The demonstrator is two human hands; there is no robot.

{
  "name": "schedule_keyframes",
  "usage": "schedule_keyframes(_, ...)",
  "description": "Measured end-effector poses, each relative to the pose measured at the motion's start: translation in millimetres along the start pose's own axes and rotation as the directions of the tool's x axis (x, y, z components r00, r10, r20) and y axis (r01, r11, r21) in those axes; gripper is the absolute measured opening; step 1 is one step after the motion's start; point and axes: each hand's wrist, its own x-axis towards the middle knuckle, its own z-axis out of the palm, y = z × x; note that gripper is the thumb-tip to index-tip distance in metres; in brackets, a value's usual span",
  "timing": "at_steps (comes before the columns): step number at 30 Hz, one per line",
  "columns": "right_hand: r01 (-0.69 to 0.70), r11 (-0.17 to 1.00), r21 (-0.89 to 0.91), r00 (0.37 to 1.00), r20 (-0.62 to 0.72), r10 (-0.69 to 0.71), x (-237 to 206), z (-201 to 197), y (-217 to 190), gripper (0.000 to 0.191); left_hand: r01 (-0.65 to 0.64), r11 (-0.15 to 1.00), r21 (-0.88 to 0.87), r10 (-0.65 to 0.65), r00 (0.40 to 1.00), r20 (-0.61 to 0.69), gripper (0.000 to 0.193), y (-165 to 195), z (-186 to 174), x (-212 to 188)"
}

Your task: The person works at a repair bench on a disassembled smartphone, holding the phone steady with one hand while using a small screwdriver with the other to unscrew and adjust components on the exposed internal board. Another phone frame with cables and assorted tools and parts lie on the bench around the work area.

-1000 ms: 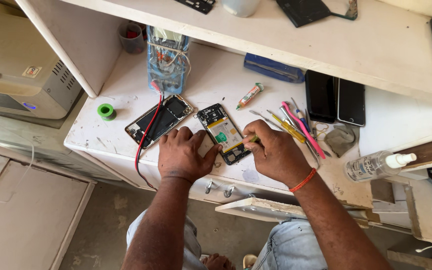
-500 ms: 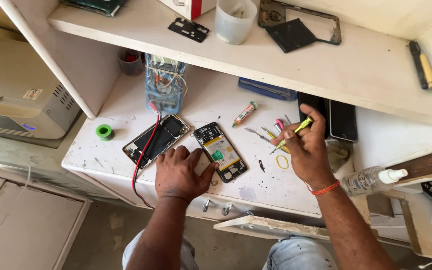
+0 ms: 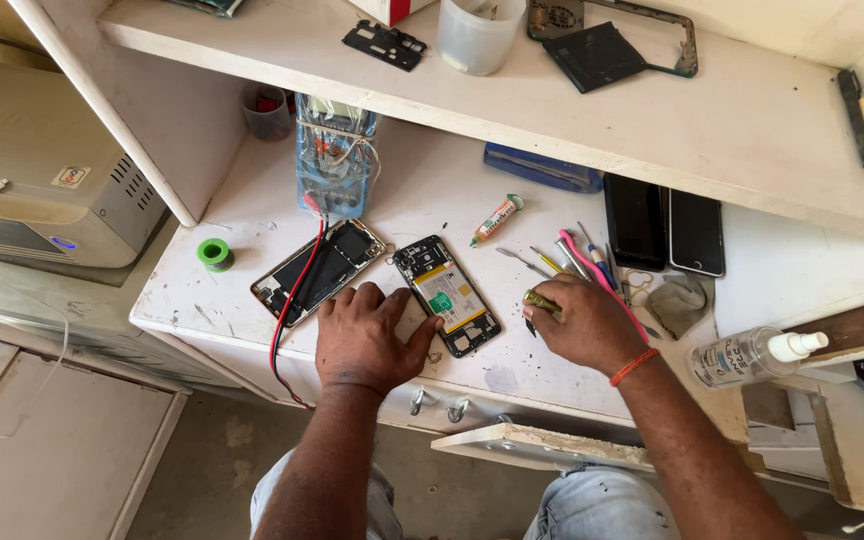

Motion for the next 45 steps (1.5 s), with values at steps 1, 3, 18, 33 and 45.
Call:
schedule_keyframes(1,-0.006,1.0,-0.004,1.0,-0.01,0.006,-1,2,-1,0.019,-0.002,1.0,0.004,0.002,1.0,-0.003,0.049,0,0,-1)
schedule_keyframes(3,-0.039,0.999,-0.017,0.999,-0.012,0.039,0,7,-3,0.02,-0.008,1.0,0.012,0.009,1.0,-0.011,0.048,0,0,-1)
schedule_keyframes(18,-0.07,0.966,-0.249,0.996,-0.078,0.052,-1,23,-14,0.017,0.001,1.0,0.02,-0.002,1.0,0.031,0.053,0,0,0)
schedule_keyframes(33,0.134,0.991,0.025,0.991,0.0,-0.134,-1,29,-31,0.018,-0.014,1.0,-0.016,0.014,1.0,-0.025,0.053,-1,1,-1)
schedule_keyframes(45,0.16,0.975,-0.153,0.987,-0.001,-0.162,-5,32,-47,0.019,-0.017,1.0,-0.008,0.017,1.0,-0.026,0.053,-1,3,-1)
